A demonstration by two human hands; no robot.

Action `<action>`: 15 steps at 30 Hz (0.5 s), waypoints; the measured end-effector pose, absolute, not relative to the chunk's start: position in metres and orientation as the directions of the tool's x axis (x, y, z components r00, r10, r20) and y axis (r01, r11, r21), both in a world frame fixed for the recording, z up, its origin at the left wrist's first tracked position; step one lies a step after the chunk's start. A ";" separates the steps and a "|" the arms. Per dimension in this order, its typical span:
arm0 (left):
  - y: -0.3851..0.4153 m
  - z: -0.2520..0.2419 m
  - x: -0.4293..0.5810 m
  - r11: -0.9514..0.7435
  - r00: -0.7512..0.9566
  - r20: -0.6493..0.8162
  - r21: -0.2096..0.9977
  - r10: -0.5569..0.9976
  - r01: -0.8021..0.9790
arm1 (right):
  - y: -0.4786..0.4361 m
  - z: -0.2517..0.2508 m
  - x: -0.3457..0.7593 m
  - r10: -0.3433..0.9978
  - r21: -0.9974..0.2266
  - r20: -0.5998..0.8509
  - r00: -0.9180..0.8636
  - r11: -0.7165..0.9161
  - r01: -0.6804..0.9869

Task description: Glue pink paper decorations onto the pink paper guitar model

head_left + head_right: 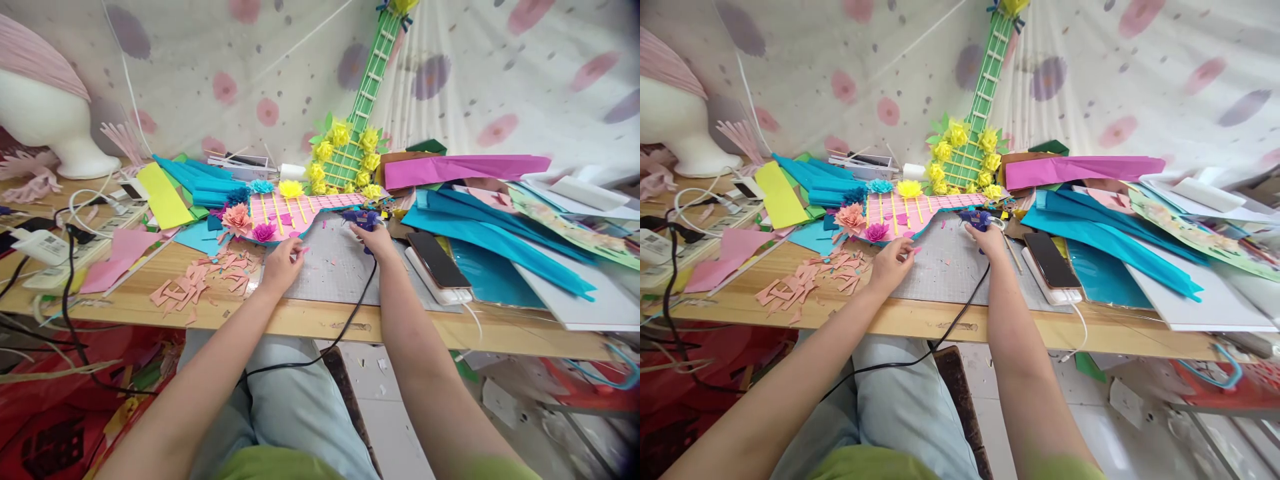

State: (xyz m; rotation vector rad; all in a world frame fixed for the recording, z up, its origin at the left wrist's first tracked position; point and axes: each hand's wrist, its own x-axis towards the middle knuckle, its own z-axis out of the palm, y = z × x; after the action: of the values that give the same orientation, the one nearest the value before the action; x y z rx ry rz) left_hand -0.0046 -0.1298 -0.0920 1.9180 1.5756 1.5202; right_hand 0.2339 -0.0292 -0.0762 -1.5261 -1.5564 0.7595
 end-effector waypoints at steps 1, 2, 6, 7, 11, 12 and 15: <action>-0.131 -0.095 -0.006 -0.380 -0.151 0.534 0.747 0.832 0.546 | -0.033 -0.072 0.233 0.992 -0.910 0.114 0.055 0.082 0.407; -0.131 -0.096 -0.008 -0.360 -0.187 0.506 0.784 0.842 0.505 | -0.037 -0.066 0.232 0.995 -0.947 0.101 0.017 0.091 0.308; -0.129 -0.099 -0.019 -0.260 -0.305 0.335 0.930 0.892 0.261 | -0.058 -0.046 0.221 0.934 -0.971 0.071 -0.351 0.146 0.191; -0.128 -0.100 -0.021 -0.236 -0.326 0.287 0.954 0.901 0.187 | -0.062 -0.044 0.218 0.905 -0.964 0.037 -0.425 0.144 0.222; -0.126 -0.101 -0.022 -0.182 -0.372 0.177 0.983 0.911 0.022 | -0.070 -0.040 0.205 0.839 -0.933 -0.067 -0.540 0.140 0.333; -0.126 -0.101 -0.022 -0.178 -0.376 0.171 0.984 0.911 0.018 | -0.070 -0.040 0.203 0.831 -0.928 -0.084 -0.551 0.136 0.348; -0.127 -0.100 -0.021 -0.176 -0.378 0.169 0.984 0.910 0.014 | -0.071 -0.041 0.199 0.804 -0.919 -0.120 -0.583 0.133 0.372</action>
State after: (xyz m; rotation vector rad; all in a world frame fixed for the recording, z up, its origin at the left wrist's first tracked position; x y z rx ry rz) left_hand -0.0206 -0.1269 -0.1004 1.1157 1.3859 1.6400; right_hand 0.1991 -0.0706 -0.0406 -1.1314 -2.0130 1.4417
